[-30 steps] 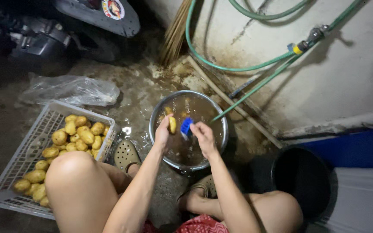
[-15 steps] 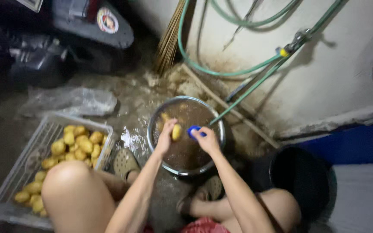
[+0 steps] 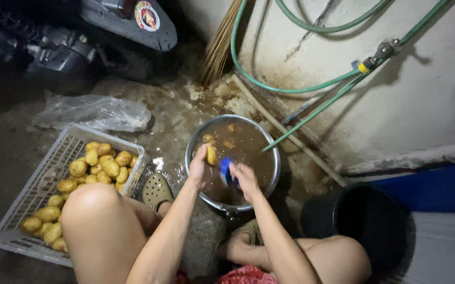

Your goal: The person sits on the floor and scrubs potatoes one by one with a blue sponge in a metal basin of water. Cleaned potatoes are placed into a white plastic crate beside the basin.

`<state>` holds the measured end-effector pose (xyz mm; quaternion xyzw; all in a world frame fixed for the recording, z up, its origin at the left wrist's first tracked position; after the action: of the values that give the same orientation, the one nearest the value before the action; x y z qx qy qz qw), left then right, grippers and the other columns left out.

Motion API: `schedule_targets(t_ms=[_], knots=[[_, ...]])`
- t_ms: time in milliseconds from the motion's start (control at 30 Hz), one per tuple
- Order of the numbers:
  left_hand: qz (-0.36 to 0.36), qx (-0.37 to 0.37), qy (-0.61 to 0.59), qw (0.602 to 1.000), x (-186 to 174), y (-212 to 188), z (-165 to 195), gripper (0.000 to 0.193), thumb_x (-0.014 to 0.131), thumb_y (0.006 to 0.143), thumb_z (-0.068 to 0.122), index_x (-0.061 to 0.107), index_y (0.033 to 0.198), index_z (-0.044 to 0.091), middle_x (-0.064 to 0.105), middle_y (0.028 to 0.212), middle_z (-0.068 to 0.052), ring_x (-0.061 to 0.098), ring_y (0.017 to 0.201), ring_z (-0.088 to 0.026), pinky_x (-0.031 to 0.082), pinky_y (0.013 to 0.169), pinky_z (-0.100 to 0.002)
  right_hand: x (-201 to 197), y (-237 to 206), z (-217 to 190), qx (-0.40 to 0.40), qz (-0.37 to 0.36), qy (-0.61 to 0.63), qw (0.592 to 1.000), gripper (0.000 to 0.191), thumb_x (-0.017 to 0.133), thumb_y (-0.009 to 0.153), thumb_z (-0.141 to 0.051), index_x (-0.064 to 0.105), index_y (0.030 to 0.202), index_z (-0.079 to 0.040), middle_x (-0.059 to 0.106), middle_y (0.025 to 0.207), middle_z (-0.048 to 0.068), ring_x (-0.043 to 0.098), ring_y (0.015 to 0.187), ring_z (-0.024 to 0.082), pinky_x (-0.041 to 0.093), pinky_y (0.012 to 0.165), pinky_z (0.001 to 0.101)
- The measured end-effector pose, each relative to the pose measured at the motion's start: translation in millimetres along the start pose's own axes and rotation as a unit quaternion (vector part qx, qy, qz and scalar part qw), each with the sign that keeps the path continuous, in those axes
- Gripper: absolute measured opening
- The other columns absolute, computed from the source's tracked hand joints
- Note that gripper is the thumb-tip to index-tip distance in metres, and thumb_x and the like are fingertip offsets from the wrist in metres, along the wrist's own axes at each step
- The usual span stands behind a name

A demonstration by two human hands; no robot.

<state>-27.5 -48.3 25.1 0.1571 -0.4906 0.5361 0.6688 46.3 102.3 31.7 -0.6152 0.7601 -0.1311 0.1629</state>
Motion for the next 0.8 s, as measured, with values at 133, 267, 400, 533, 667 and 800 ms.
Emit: schedule_targets(t_ms=[133,267,400,533,667,800], knots=[[-0.059,0.033,0.017,0.998,10.2,1.1,0.7,0.034,0.048,0.107,0.033,0.058,0.134,0.013,0.063,0.115,-0.004,0.06,0.106,-0.02,0.051,0.095,-0.039,9.9,-38.7,-94.6,-0.274,0.005,-0.033,0.961,0.027,0.074,0.095,-0.031,0.067,0.086,-0.007,0.064,0.08,-0.002,0.058,0.075,0.008,0.047,0.069,0.0253],[-0.05,-0.034,-0.05,0.997,17.7,-1.2,-2.9,0.033,0.047,0.107,0.037,0.059,0.129,0.015,0.063,0.11,-0.005,0.06,0.097,-0.021,0.051,0.084,-0.04,-0.1,-64.3,-117.4,-0.321,0.107,-0.205,0.918,0.027,0.078,0.092,-0.028,0.072,0.083,-0.003,0.07,0.083,0.0,0.065,0.077,0.008,0.049,0.071,0.0258],[-0.066,0.018,-0.004,0.998,33.1,-11.6,9.2,0.034,0.048,0.107,0.034,0.06,0.13,0.012,0.064,0.113,-0.005,0.062,0.1,-0.02,0.053,0.089,-0.038,-5.7,-52.3,-84.5,-0.237,0.035,-0.101,0.966,0.034,0.076,0.102,-0.028,0.068,0.088,0.001,0.057,0.081,0.01,0.051,0.078,0.013,0.042,0.069,0.0319],[-0.094,0.021,-0.03,0.995,37.0,-18.9,19.3,0.033,0.051,0.107,0.029,0.059,0.134,0.012,0.066,0.118,-0.004,0.062,0.105,-0.019,0.05,0.09,-0.035,-12.6,-48.4,-77.6,-0.329,0.098,-0.288,0.894,0.031,0.082,0.085,-0.032,0.077,0.081,-0.001,0.076,0.095,0.011,0.067,0.085,0.012,0.052,0.075,0.0303],[-0.044,0.109,-0.185,0.976,-11.4,-21.1,79.0,0.043,0.046,0.106,0.047,0.059,0.121,0.009,0.067,0.106,-0.012,0.063,0.098,-0.032,0.052,0.088,-0.04,-43.9,-18.9,-40.9,-0.135,0.101,-0.228,0.959,0.036,0.076,0.093,-0.035,0.073,0.081,-0.001,0.066,0.07,0.003,0.055,0.067,0.01,0.046,0.064,0.03],[0.126,0.285,-0.309,0.899,-87.9,-45.5,148.3,0.066,0.044,0.101,0.064,0.056,0.12,0.002,0.068,0.108,-0.016,0.063,0.102,-0.032,0.053,0.09,-0.045,-66.3,-6.3,-22.9,-0.079,0.113,-0.135,0.981,0.045,0.076,0.098,-0.036,0.066,0.076,0.002,0.054,0.068,0.0,0.044,0.065,0.01,0.036,0.059,0.0317]])
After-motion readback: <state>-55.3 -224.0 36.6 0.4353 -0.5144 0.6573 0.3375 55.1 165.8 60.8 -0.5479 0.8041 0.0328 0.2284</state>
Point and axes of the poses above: each hand's wrist, its own y-axis towards the middle knuckle, its own x-axis out of the palm, z = x × y, the point moved 8 cm from there along y, towards the middle knuckle
